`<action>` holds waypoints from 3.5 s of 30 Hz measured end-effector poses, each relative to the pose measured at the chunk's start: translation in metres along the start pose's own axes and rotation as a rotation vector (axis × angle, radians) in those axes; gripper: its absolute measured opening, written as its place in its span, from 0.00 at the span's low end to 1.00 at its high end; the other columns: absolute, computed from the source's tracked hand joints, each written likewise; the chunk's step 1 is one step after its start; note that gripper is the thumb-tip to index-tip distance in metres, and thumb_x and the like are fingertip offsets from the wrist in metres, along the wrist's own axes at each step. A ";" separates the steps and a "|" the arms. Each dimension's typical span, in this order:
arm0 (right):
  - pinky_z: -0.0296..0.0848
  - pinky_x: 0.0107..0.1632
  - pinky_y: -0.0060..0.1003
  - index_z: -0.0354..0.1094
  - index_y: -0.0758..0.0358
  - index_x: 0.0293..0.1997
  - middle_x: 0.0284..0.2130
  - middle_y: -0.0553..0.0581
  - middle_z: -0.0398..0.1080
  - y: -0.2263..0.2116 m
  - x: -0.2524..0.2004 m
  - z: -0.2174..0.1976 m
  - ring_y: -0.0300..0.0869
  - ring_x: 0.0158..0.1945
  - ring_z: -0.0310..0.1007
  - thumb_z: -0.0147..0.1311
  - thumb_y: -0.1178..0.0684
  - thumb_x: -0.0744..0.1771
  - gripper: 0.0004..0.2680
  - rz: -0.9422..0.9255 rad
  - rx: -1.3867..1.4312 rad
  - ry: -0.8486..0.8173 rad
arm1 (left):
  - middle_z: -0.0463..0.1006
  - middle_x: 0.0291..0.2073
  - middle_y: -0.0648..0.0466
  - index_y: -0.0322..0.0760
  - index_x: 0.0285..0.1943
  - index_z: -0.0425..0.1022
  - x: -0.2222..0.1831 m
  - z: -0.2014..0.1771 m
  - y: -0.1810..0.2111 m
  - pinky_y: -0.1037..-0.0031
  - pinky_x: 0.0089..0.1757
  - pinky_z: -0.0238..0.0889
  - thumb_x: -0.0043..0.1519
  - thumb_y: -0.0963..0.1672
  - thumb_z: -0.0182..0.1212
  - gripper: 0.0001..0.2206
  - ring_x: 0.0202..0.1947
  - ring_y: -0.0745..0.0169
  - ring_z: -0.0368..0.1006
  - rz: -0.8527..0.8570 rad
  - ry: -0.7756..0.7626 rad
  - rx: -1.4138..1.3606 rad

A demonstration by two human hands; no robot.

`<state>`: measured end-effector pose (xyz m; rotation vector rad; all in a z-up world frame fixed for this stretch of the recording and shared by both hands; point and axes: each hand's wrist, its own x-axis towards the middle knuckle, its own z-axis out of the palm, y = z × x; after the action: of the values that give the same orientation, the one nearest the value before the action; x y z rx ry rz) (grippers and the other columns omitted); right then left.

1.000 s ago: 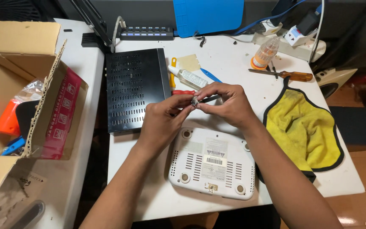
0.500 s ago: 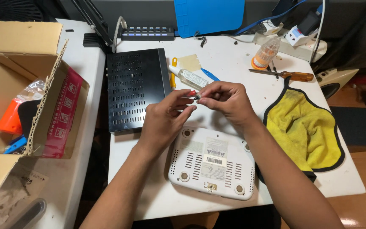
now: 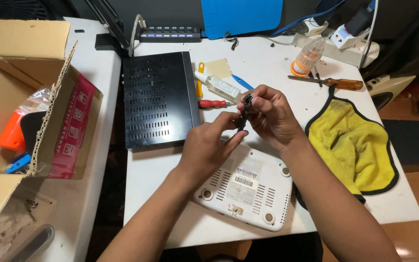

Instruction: Cleaning a digital receiver with a cloth and then disassembling a game console using a screwdriver

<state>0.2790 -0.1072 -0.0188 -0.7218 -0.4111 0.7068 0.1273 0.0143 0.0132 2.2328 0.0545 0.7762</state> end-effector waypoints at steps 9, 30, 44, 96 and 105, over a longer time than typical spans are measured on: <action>0.83 0.54 0.37 0.69 0.58 0.40 0.37 0.54 0.77 -0.034 0.014 -0.007 0.40 0.40 0.82 0.62 0.53 0.66 0.05 -0.057 -0.217 0.276 | 0.84 0.32 0.50 0.44 0.51 0.77 0.008 -0.022 0.002 0.73 0.33 0.73 0.64 0.41 0.65 0.08 0.29 0.58 0.81 -0.107 0.067 -0.374; 0.76 0.39 0.45 0.80 0.59 0.40 0.35 0.60 0.81 -0.057 -0.018 0.083 0.53 0.31 0.77 0.73 0.51 0.57 0.12 0.436 -1.511 -0.480 | 0.78 0.28 0.49 0.33 0.48 0.77 0.009 -0.033 -0.034 0.80 0.32 0.72 0.68 0.43 0.60 0.06 0.28 0.69 0.72 -0.220 0.179 -0.664; 0.72 0.33 0.36 0.84 0.55 0.32 0.25 0.56 0.80 -0.064 -0.010 0.060 0.42 0.26 0.72 0.67 0.55 0.62 0.01 0.526 -1.405 -0.357 | 0.84 0.37 0.48 0.36 0.71 0.58 -0.004 -0.019 0.006 0.68 0.35 0.79 0.69 0.38 0.54 0.21 0.32 0.56 0.82 0.052 -0.084 -0.568; 0.64 0.19 0.27 0.79 0.65 0.32 0.19 0.54 0.73 -0.068 -0.019 0.036 0.35 0.16 0.61 0.69 0.58 0.61 0.04 0.673 -1.097 -0.346 | 0.85 0.41 0.49 0.36 0.61 0.71 -0.008 -0.012 0.018 0.76 0.47 0.81 0.58 0.33 0.66 0.22 0.39 0.64 0.84 0.308 -0.054 -0.294; 0.72 0.32 0.33 0.83 0.56 0.31 0.23 0.57 0.78 -0.057 -0.020 0.022 0.39 0.27 0.71 0.71 0.56 0.60 0.03 0.622 -1.273 -0.313 | 0.83 0.30 0.48 0.43 0.62 0.78 -0.009 -0.003 0.016 0.62 0.29 0.73 0.56 0.37 0.69 0.23 0.27 0.50 0.80 0.249 0.098 -0.242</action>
<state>0.2776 -0.1423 0.0357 -2.0062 -0.9658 1.1322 0.1151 0.0018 0.0208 1.9930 -0.2620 0.9710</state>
